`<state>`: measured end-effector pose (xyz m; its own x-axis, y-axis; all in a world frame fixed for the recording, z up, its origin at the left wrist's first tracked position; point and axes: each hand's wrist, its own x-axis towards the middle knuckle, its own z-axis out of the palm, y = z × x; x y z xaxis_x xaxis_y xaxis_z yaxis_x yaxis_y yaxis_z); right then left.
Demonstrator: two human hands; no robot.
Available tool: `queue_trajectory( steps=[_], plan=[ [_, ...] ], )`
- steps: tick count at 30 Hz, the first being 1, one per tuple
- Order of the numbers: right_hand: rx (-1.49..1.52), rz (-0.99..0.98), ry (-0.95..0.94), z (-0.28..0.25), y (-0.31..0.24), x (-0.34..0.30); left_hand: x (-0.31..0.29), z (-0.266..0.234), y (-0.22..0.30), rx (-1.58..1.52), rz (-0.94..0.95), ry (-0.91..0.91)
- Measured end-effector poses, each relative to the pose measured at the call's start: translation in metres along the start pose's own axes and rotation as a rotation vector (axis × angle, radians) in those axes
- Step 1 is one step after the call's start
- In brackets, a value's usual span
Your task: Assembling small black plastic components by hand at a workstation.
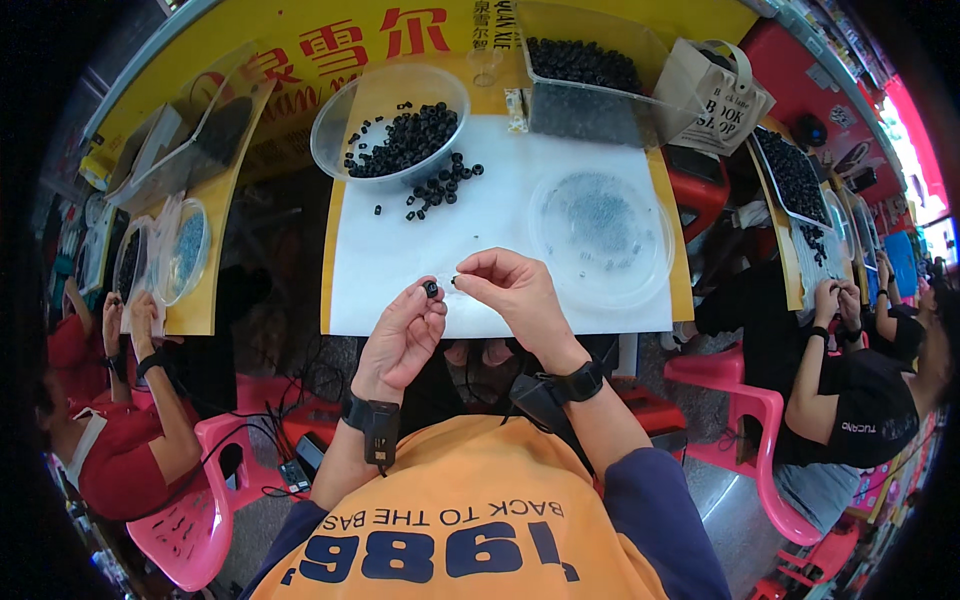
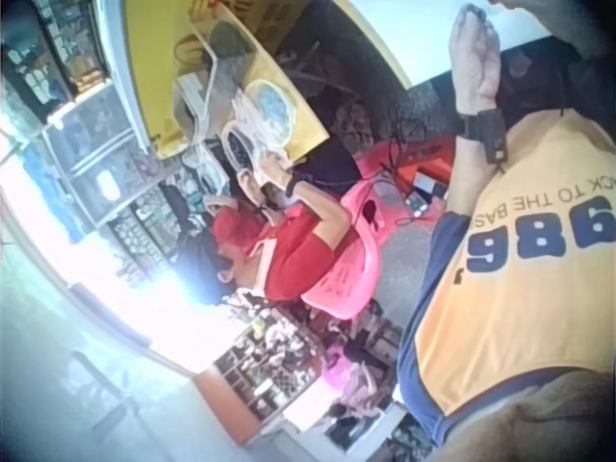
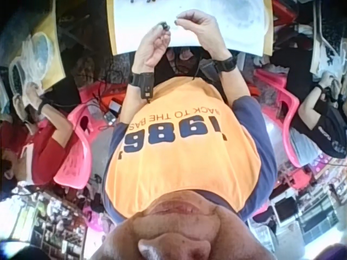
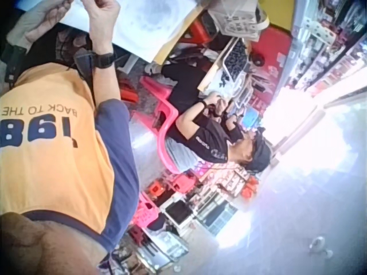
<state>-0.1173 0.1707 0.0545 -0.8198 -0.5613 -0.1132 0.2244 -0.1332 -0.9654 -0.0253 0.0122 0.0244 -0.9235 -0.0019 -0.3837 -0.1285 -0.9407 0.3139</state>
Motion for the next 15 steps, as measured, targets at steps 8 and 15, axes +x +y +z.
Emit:
queue_trajectory(
  steps=[8,15],
  plan=[
    [-0.281,-0.085,0.006,0.016,-0.014,-0.009,0.001,-0.003,-0.001,0.012,0.017,-0.009],
    [-0.505,-0.187,0.013,0.022,-0.018,-0.010,0.000,-0.003,-0.001,0.114,0.083,0.014]
  ],
)
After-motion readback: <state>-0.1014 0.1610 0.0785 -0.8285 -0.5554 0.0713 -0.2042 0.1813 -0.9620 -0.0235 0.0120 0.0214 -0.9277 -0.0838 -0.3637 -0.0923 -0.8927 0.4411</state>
